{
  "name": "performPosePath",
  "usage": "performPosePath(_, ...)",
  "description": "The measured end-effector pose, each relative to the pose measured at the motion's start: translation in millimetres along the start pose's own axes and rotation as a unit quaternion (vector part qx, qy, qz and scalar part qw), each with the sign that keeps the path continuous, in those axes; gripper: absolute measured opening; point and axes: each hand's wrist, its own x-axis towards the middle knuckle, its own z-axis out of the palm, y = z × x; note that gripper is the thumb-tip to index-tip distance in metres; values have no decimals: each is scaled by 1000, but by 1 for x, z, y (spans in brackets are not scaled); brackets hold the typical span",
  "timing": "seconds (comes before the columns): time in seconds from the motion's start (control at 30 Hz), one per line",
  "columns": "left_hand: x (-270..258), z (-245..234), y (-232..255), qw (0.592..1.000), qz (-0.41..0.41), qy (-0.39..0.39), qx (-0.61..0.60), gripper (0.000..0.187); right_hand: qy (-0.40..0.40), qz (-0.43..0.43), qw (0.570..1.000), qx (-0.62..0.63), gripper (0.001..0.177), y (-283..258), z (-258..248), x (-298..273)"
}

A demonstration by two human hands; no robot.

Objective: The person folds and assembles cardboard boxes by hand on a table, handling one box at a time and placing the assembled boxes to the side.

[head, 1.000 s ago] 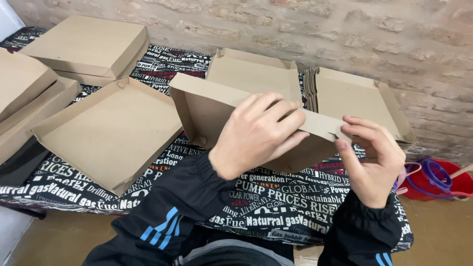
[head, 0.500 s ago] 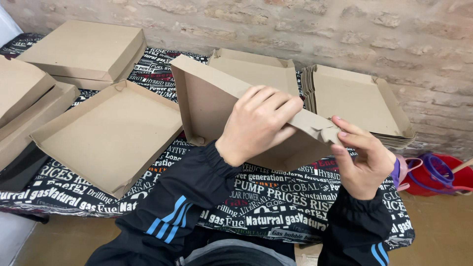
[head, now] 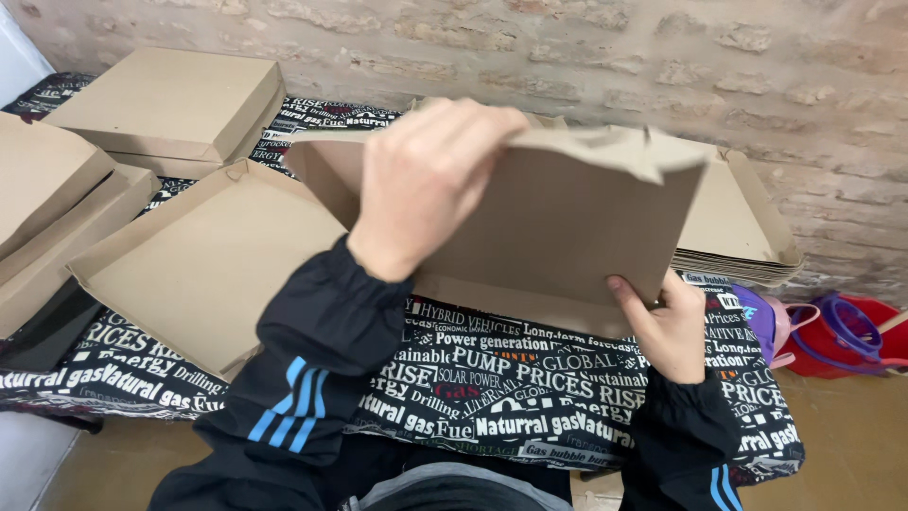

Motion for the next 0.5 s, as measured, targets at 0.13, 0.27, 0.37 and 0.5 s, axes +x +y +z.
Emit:
performPosePath(0.13, 1, -10, -35, 995, -86, 31, -33, 15, 95, 91, 988, 83, 27, 31, 4, -7)
performPosePath(0.27, 3, -13, -70, 966, -240, -44, -90, 9, 123, 169, 874, 438, 28, 68, 18, -5)
performPosePath(0.37, 7, -15, -90, 938, -269, -103, -195, 21, 30, 198, 893, 403, 27, 80, 36, -16)
performPosePath(0.5, -20, 21, -141, 902, -308, -116, -279, 41, -68, 189, 868, 454, 68, 39, 39, -28)
